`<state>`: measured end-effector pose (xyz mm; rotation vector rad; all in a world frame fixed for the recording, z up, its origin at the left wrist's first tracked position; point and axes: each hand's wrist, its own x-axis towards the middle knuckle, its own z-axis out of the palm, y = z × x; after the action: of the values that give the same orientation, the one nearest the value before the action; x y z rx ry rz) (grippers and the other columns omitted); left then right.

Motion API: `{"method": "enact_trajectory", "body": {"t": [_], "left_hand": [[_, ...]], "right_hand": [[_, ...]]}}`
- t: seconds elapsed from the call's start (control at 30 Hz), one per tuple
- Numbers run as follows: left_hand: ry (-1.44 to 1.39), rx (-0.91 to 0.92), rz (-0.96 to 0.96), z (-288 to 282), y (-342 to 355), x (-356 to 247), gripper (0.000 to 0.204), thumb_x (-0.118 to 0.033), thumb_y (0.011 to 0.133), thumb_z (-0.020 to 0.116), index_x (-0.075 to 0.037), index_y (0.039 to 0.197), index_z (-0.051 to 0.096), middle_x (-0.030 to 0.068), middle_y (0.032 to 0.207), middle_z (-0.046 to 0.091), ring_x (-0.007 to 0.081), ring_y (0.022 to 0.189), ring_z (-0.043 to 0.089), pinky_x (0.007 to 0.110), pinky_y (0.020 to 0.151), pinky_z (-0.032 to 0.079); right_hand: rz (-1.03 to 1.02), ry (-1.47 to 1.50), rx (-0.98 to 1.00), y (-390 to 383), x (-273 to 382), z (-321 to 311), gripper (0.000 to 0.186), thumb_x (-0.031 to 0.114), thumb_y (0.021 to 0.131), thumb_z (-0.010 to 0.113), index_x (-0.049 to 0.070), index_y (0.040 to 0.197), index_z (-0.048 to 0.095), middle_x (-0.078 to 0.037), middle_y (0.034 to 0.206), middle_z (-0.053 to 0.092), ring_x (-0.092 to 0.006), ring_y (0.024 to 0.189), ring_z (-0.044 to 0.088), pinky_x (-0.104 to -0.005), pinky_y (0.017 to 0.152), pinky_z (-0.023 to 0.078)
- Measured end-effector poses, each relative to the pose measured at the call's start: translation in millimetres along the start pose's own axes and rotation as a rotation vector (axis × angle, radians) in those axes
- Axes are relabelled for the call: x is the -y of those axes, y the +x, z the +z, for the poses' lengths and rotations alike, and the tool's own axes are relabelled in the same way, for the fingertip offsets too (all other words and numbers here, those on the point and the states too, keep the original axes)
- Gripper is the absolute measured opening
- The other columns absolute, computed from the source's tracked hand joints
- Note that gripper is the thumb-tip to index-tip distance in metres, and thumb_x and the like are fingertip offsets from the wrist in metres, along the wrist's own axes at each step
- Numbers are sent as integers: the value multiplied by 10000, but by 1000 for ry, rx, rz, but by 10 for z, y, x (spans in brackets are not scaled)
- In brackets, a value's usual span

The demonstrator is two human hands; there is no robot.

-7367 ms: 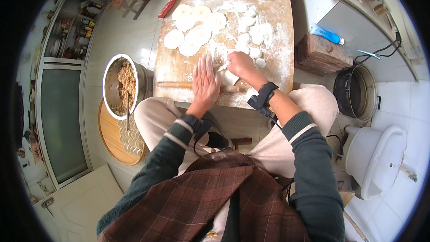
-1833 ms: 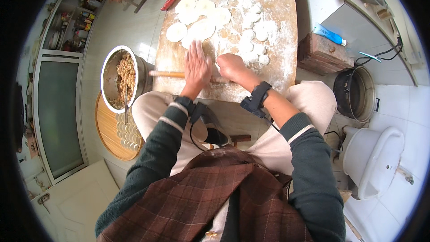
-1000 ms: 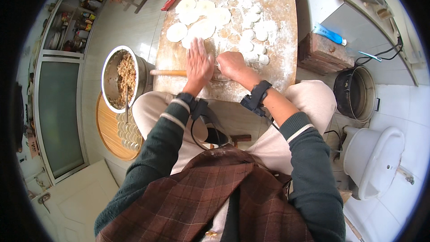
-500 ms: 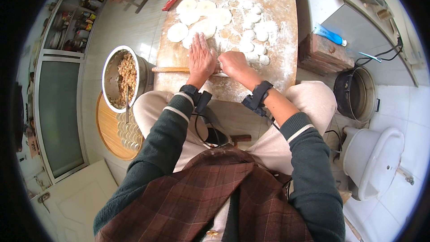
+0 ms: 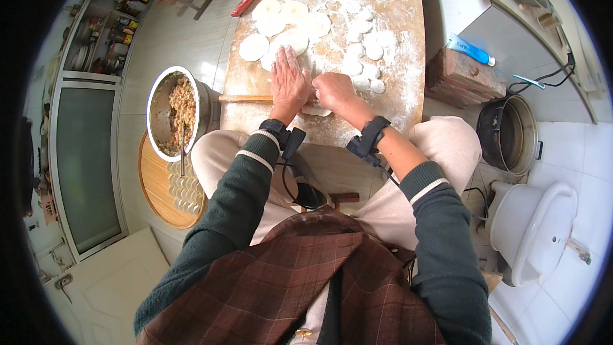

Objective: The person rolls small dough balls into flat circular discs using a rolling pin on a floured wooden table. The person repeatedly picks up a dough ball, flattens it with the rolling pin, and places the finished disc on the table.

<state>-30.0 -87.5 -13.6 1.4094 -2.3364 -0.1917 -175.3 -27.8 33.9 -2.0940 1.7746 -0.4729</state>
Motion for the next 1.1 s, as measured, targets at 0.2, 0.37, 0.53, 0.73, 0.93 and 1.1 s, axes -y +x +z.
{"method": "enact_trajectory", "body": {"t": [0.2, 0.37, 0.53, 0.73, 0.93, 1.1], "left_hand": [[48, 113, 53, -274, -757, 4, 690, -300, 976, 462, 50, 1520, 224, 260, 1579, 241, 391, 1474, 222, 488, 1201, 167], [21, -60, 124, -148, -322, -17, 682, -303, 976, 467, 52, 1514, 243, 270, 1568, 262, 399, 1455, 263, 490, 1196, 184], [-30, -27, -2, -17, 88, -60, 669, -337, 999, 426, 77, 1498, 261, 284, 1565, 255, 402, 1461, 245, 484, 1198, 179], [-18, 136, 96, -379, -906, -32, 653, -312, 999, 430, 57, 1508, 253, 264, 1569, 258, 397, 1460, 249, 496, 1196, 167], [-68, -9, 62, -178, -116, -124, 651, -310, 1004, 400, 67, 1511, 243, 278, 1583, 217, 402, 1476, 209, 475, 1210, 147], [-101, 43, 23, -288, -318, -164, 672, -288, 979, 440, 73, 1508, 236, 291, 1574, 225, 424, 1468, 215, 485, 1206, 153]], "right_hand": [[119, 179, 12, 42, -150, 16, 108, 90, 710, 594, -1, 750, 637, -206, 768, 642, -408, 795, 644, -497, 699, 496], [58, -21, 198, -3, -96, -36, 145, 134, 758, 628, 25, 819, 701, -199, 827, 678, -362, 840, 681, -451, 720, 534], [-17, -28, 22, 19, -84, -70, 103, 142, 793, 630, 42, 768, 625, -166, 736, 626, -385, 743, 615, -494, 665, 485], [411, 469, 157, 47, -168, -58, 126, 124, 784, 627, 0, 769, 645, -200, 772, 659, -368, 764, 659, -465, 703, 517], [116, -47, 246, -12, 0, -167, 150, 134, 791, 636, 10, 841, 705, -187, 854, 699, -354, 855, 687, -453, 747, 540], [100, -3, 81, -1, -73, -87, 141, 102, 773, 623, -2, 841, 690, -206, 860, 691, -367, 873, 681, -458, 745, 531]]}}
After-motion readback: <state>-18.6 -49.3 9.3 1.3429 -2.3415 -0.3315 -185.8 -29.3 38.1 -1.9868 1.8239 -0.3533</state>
